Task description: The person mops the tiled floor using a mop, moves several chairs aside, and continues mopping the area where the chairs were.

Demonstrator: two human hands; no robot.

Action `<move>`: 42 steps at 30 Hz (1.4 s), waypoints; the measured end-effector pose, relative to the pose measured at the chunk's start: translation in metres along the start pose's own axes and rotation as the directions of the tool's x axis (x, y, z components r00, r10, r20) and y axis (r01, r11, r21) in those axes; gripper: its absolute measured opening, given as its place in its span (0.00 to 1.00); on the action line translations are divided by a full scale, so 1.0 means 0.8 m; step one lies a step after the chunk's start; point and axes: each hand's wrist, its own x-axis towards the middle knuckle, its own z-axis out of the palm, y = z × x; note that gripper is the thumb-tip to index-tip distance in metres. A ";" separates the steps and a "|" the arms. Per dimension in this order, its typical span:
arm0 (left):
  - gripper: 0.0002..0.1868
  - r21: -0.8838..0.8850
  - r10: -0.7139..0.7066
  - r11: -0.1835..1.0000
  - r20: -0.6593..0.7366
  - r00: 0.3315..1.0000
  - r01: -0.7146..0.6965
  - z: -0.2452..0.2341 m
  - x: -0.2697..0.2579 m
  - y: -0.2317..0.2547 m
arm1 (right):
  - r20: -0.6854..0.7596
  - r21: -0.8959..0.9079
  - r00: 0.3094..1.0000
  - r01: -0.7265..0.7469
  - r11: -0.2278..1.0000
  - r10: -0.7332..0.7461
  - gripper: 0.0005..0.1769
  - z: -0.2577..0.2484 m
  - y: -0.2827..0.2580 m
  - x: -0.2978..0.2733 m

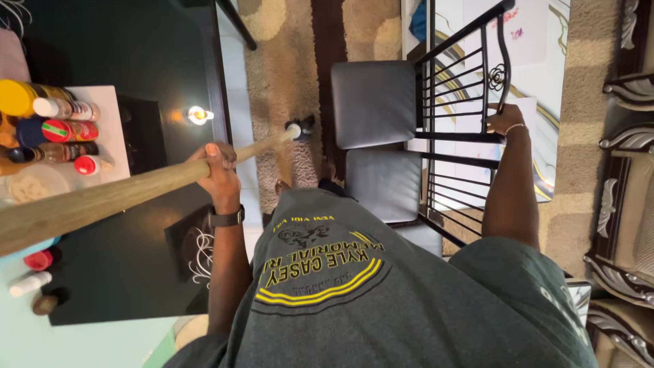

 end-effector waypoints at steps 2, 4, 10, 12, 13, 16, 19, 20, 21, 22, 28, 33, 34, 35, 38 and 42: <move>0.24 -0.014 -0.003 1.000 -0.018 1.000 0.003 0.003 -0.001 -0.019 | -0.056 -0.068 0.998 -0.014 0.998 0.010 0.32 0.002 0.006 0.005; 0.23 -0.046 -0.009 0.999 -0.010 1.000 0.009 -0.002 -0.006 -0.040 | -0.339 -0.184 0.941 -0.082 0.979 0.015 0.31 -0.003 -0.002 -0.003; 0.12 0.471 0.082 0.869 0.160 0.984 -0.149 0.053 0.005 -0.124 | -0.422 0.395 0.789 0.603 0.693 -0.446 0.33 0.029 -0.224 -0.088; 0.16 0.520 -0.063 0.849 0.270 0.961 -0.090 0.097 0.002 -0.143 | -0.417 0.640 0.693 0.683 0.352 -0.588 0.38 0.046 -0.316 -0.156; 0.14 0.549 -0.210 0.836 0.305 0.929 0.009 0.121 0.005 -0.155 | -0.451 0.688 0.622 0.699 0.195 -0.640 0.41 0.045 -0.355 -0.186; 0.11 0.472 -0.267 0.881 0.509 0.818 -0.006 0.176 -0.003 -0.181 | -0.526 0.733 0.465 0.672 -0.104 -0.712 0.51 0.024 -0.423 -0.257; 0.10 0.535 -0.241 0.825 0.624 0.743 -0.181 0.214 -0.038 -0.177 | -0.622 0.686 0.318 0.662 -0.302 -0.715 0.52 -0.009 -0.424 -0.283; 0.09 0.551 -0.240 0.790 0.680 0.692 -0.268 0.223 -0.044 -0.170 | -0.611 0.678 0.246 0.653 -0.337 -0.752 0.44 -0.028 -0.408 -0.286; 0.09 0.554 -0.237 0.787 0.679 0.695 -0.273 0.230 -0.045 -0.163 | -0.659 0.597 0.152 0.701 -0.390 -0.737 0.36 -0.047 -0.394 -0.279; 0.10 0.564 -0.309 0.793 0.697 0.647 -0.229 0.233 -0.051 -0.154 | -0.718 0.538 0.170 0.750 -0.384 -0.675 0.29 -0.064 -0.372 -0.287; 0.08 0.544 -0.317 0.783 0.766 0.560 -0.301 0.222 -0.022 -0.146 | -0.735 0.439 0.105 0.826 -0.353 -0.670 0.31 -0.063 -0.344 -0.300; 0.12 0.506 -0.210 0.755 0.788 0.578 -0.416 0.199 0.037 -0.151 | -0.777 0.450 0.258 0.865 -0.222 -0.574 0.32 -0.029 -0.340 -0.302; 0.19 0.536 -0.213 0.717 0.778 0.591 -0.446 0.196 0.054 -0.154 | -0.787 0.439 0.264 0.874 -0.206 -0.557 0.30 -0.024 -0.341 -0.297; 0.27 0.564 -0.216 0.676 0.767 0.604 -0.475 0.192 0.073 -0.156 | -0.797 0.428 0.269 0.884 -0.190 -0.541 0.28 -0.016 -0.343 -0.292; 0.30 0.546 -0.217 0.692 0.782 0.585 -0.473 0.166 0.129 -0.167 | -0.756 0.558 0.387 0.802 -0.211 -0.527 0.27 0.030 -0.364 -0.292; 0.29 0.485 -0.133 0.640 0.834 0.536 -0.596 0.116 0.208 -0.199 | -0.658 0.651 0.439 0.741 -0.168 -0.612 0.20 0.091 -0.413 -0.299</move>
